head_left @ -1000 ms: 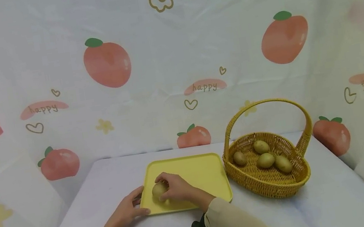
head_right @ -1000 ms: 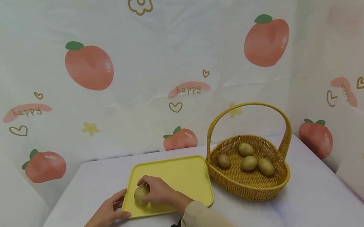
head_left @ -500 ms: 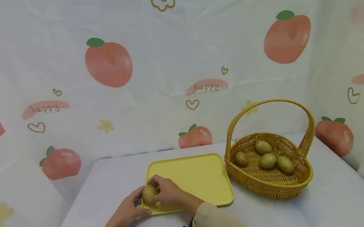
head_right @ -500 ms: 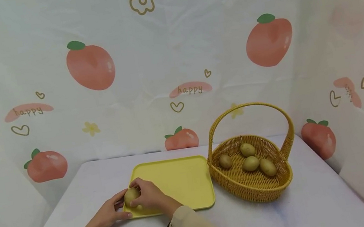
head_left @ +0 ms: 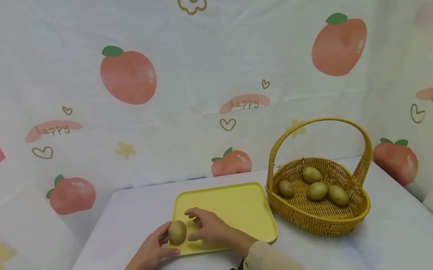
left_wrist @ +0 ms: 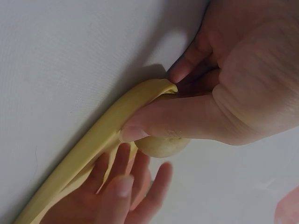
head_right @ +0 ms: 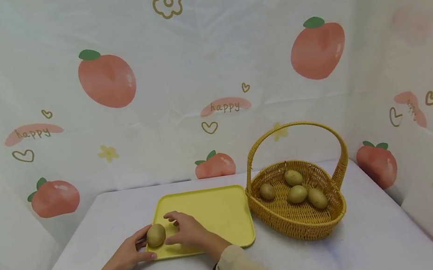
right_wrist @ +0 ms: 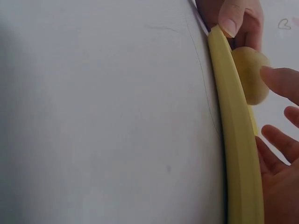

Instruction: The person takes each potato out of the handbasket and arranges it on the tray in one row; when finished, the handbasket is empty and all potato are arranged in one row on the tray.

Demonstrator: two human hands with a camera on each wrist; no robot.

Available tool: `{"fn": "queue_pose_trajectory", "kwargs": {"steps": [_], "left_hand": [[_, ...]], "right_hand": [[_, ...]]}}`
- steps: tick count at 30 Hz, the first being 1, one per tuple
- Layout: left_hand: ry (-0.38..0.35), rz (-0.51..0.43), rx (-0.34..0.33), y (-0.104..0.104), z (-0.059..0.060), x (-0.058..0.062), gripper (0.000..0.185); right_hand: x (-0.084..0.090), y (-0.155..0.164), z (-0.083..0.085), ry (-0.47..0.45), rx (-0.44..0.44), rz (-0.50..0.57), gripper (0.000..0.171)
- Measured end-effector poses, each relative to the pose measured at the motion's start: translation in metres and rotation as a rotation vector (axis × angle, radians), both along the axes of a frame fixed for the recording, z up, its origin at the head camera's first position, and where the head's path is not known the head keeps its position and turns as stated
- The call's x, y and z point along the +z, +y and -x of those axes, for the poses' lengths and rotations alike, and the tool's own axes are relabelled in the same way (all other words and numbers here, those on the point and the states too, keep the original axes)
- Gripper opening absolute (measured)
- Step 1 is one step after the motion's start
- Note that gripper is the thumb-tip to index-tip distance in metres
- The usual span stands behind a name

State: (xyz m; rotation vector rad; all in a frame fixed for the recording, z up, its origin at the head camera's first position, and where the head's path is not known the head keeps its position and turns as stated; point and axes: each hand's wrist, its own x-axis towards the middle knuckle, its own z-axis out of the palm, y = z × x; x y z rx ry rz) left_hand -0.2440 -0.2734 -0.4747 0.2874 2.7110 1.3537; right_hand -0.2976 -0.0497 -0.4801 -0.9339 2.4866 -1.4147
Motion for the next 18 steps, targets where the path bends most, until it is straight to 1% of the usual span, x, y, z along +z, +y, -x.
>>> {"fn": "queue_pose_trajectory", "kwargs": {"steps": [5,10,14,18], "left_hand": [[0.006,0.003,0.005,0.000,0.001,-0.001,0.093],[0.006,0.016,0.019,0.000,0.001,-0.001,0.094],[0.002,0.017,0.027,0.000,0.001,-0.001,0.094],[-0.002,0.012,0.024,0.000,0.001,-0.002,0.095]], "right_hand": [[0.008,0.024,-0.007,0.025,0.012,0.009,0.060],[0.015,0.051,-0.013,0.078,0.015,0.023,0.058],[0.022,0.072,-0.019,0.159,0.019,0.051,0.051],[0.037,0.096,-0.026,0.232,-0.009,0.100,0.039]]}}
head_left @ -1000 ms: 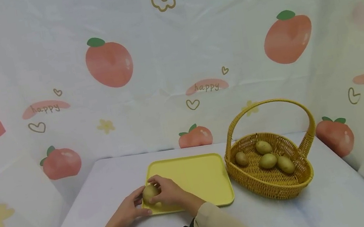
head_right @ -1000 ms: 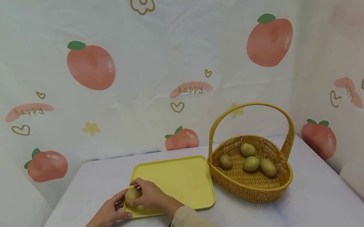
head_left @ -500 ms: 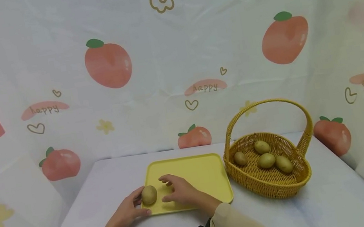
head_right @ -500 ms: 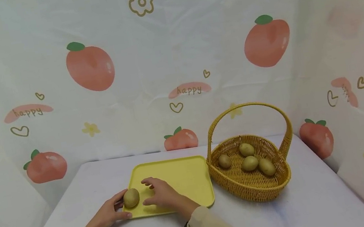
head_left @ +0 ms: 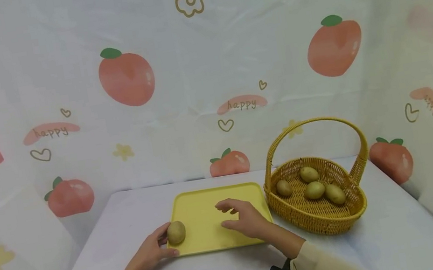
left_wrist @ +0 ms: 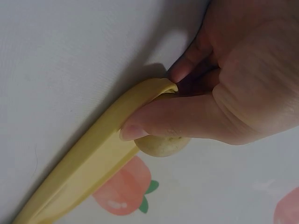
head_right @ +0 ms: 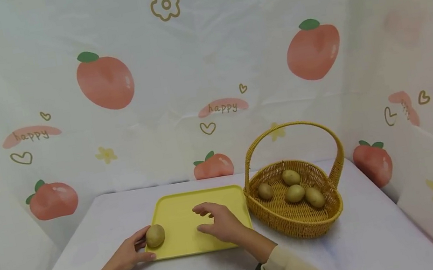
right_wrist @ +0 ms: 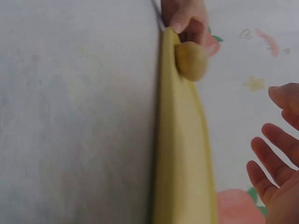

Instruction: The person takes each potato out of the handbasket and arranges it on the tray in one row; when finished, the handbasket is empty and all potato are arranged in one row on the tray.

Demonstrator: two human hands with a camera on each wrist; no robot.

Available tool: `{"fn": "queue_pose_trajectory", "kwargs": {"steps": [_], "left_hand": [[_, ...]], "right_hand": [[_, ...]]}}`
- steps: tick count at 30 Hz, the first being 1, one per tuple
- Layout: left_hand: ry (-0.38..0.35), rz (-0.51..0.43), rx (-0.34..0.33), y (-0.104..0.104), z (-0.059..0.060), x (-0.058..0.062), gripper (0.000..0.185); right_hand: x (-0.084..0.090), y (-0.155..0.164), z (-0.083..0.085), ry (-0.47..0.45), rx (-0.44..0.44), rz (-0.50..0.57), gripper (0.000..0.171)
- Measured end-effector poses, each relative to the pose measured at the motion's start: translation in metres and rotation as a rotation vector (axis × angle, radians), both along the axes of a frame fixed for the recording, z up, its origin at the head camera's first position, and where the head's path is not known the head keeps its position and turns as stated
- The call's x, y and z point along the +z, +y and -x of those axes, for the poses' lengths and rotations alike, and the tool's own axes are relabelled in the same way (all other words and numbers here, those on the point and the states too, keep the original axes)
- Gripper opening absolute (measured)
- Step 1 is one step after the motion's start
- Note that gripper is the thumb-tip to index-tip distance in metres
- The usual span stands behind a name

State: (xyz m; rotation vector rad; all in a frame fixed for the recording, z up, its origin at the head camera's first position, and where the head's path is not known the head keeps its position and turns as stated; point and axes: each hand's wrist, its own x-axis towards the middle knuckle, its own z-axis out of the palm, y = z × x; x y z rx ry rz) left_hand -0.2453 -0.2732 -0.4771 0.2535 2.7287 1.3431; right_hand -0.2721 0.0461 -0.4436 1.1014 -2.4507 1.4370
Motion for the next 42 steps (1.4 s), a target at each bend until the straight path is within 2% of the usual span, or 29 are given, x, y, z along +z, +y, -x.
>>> {"fn": "queue_pose_trajectory", "kwargs": {"steps": [3,8,12,15,20,24,30,36,39,42], "left_hand": [[0.002,-0.002,-0.002,0.000,0.000,-0.001,0.095],[0.010,-0.007,-0.008,-0.001,0.000,-0.001,0.094],[0.005,-0.006,-0.008,-0.001,0.000,0.000,0.094],[-0.001,-0.007,0.000,0.000,-0.001,0.001,0.094],[-0.007,-0.011,0.003,-0.001,-0.001,0.002,0.094],[-0.012,-0.006,0.010,-0.001,-0.001,0.001,0.094],[-0.005,-0.003,0.001,-0.001,0.000,0.001,0.093],[0.036,-0.022,-0.050,-0.006,0.000,-0.004,0.092],[0.037,-0.027,-0.056,-0.005,0.001,-0.005,0.093],[0.035,-0.023,-0.054,-0.005,0.001,-0.004,0.093]], "right_hand": [[0.015,0.019,-0.003,0.029,-0.017,0.016,0.033],[0.045,0.056,0.003,0.078,-0.058,-0.035,0.024],[0.071,0.089,0.011,0.010,-0.056,-0.130,0.023],[0.086,0.111,0.018,-0.078,0.004,-0.198,0.028],[0.100,0.141,0.035,-0.155,0.094,-0.291,0.035],[0.103,0.156,0.048,-0.209,0.138,-0.348,0.039],[0.100,0.164,0.065,-0.271,0.080,-0.481,0.042],[0.078,0.168,0.086,-0.448,0.026,-0.411,0.045],[0.064,0.170,0.095,-0.485,0.053,-0.364,0.041],[0.053,0.169,0.101,-0.503,0.041,-0.389,0.036]]}}
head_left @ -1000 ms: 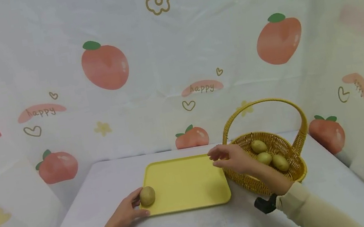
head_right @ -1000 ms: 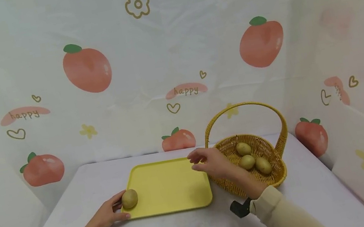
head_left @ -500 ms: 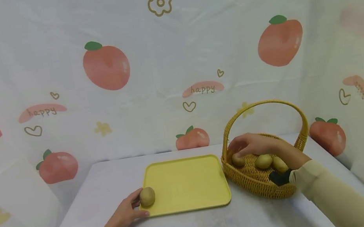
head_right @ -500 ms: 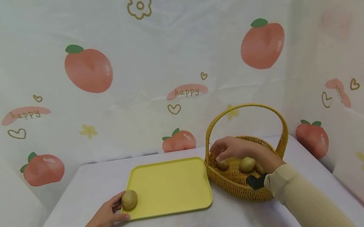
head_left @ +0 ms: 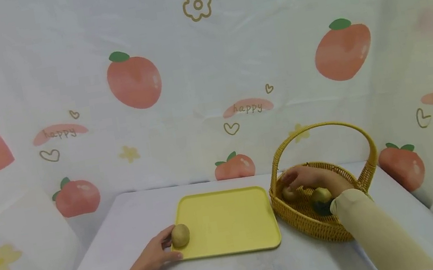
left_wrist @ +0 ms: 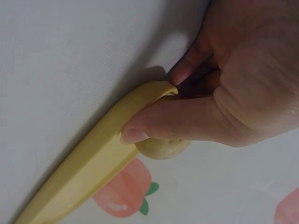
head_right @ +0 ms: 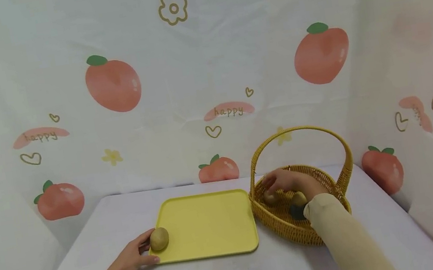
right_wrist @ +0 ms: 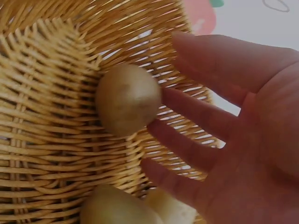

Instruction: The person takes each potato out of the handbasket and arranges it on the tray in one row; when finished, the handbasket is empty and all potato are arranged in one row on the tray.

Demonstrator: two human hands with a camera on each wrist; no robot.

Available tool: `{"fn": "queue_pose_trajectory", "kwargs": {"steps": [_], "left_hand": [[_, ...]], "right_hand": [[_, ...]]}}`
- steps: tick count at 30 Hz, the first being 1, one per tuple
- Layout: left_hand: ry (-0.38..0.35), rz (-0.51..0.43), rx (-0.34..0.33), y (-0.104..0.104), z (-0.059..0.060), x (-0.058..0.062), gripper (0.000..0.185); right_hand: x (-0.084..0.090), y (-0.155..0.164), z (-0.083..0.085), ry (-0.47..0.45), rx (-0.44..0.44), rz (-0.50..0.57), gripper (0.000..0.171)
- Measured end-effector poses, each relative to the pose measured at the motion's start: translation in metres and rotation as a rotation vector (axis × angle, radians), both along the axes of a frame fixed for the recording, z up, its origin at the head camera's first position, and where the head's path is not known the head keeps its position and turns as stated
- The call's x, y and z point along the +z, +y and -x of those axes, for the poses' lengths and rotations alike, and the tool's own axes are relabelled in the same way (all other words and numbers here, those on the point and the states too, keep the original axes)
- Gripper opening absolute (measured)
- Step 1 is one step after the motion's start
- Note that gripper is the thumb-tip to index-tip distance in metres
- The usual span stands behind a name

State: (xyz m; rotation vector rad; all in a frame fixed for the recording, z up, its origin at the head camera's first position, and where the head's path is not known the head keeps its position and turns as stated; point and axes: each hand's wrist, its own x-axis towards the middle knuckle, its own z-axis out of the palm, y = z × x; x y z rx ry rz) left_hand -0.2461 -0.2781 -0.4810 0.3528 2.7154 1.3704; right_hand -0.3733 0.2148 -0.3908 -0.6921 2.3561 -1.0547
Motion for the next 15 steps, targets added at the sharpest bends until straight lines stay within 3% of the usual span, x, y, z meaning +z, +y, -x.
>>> {"fn": "queue_pose_trajectory", "kwargs": {"steps": [7,15], "left_hand": [[-0.013,-0.013,0.008,-0.002,0.000,0.000,0.094],[0.000,-0.009,-0.011,-0.001,0.002,-0.002,0.092]], "right_hand": [[-0.013,-0.006,0.003,-0.021,-0.054,-0.208,0.040],[-0.015,-0.004,0.002,-0.017,-0.072,-0.197,0.038]]}}
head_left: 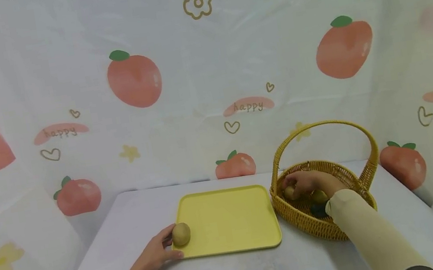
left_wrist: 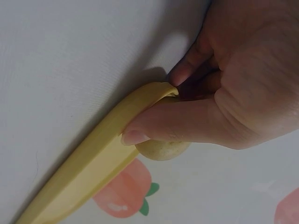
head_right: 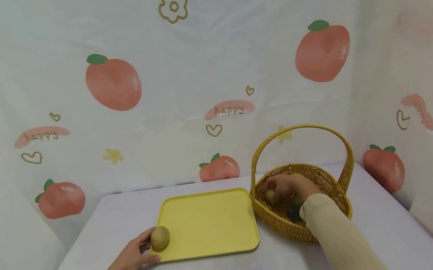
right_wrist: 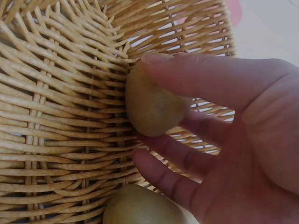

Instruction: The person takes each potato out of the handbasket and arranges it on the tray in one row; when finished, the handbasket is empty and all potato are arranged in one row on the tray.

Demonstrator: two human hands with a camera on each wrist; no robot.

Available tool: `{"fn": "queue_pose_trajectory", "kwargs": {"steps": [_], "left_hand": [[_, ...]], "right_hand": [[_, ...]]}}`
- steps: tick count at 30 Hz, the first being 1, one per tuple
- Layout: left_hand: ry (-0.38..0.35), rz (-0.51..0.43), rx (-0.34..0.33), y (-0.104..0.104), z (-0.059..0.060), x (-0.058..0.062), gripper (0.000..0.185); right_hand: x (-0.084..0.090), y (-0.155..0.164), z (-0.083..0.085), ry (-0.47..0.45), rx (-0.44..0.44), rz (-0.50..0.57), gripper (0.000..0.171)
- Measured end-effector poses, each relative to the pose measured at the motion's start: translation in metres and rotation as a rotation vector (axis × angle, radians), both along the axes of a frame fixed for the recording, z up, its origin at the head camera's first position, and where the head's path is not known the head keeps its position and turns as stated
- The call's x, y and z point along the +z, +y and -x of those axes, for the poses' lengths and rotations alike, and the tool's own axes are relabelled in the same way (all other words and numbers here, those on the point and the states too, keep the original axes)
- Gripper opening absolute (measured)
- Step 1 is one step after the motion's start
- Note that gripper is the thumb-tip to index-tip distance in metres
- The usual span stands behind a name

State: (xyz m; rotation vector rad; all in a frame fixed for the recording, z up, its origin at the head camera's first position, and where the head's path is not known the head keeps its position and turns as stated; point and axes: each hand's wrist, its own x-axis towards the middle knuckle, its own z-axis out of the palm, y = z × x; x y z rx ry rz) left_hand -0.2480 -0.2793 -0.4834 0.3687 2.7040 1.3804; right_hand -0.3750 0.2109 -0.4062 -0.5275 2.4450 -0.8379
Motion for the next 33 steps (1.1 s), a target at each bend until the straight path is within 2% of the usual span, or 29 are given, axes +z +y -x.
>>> {"fn": "queue_pose_trajectory", "kwargs": {"steps": [5,10,18,25,29,33], "left_hand": [[0.007,0.002,-0.019,0.002,0.000,0.000,0.092],[-0.010,0.007,0.005,0.002,-0.002,0.002,0.092],[-0.027,0.028,0.038,0.000,-0.004,0.001,0.094],[-0.040,0.010,0.063,-0.001,-0.004,-0.001,0.094],[-0.024,0.001,0.045,-0.001,-0.004,0.000,0.093],[-0.028,-0.002,0.054,0.002,-0.003,0.002,0.093]], "right_hand": [[-0.001,0.003,-0.003,0.011,-0.010,0.023,0.034],[0.002,0.005,-0.005,0.050,0.020,0.044,0.035],[0.017,0.012,-0.011,0.179,0.055,0.037,0.041],[0.037,0.017,-0.029,0.286,0.046,0.027,0.047],[0.042,0.022,-0.044,0.376,0.047,0.090,0.048],[0.037,0.026,-0.057,0.456,0.015,0.174,0.048]]}}
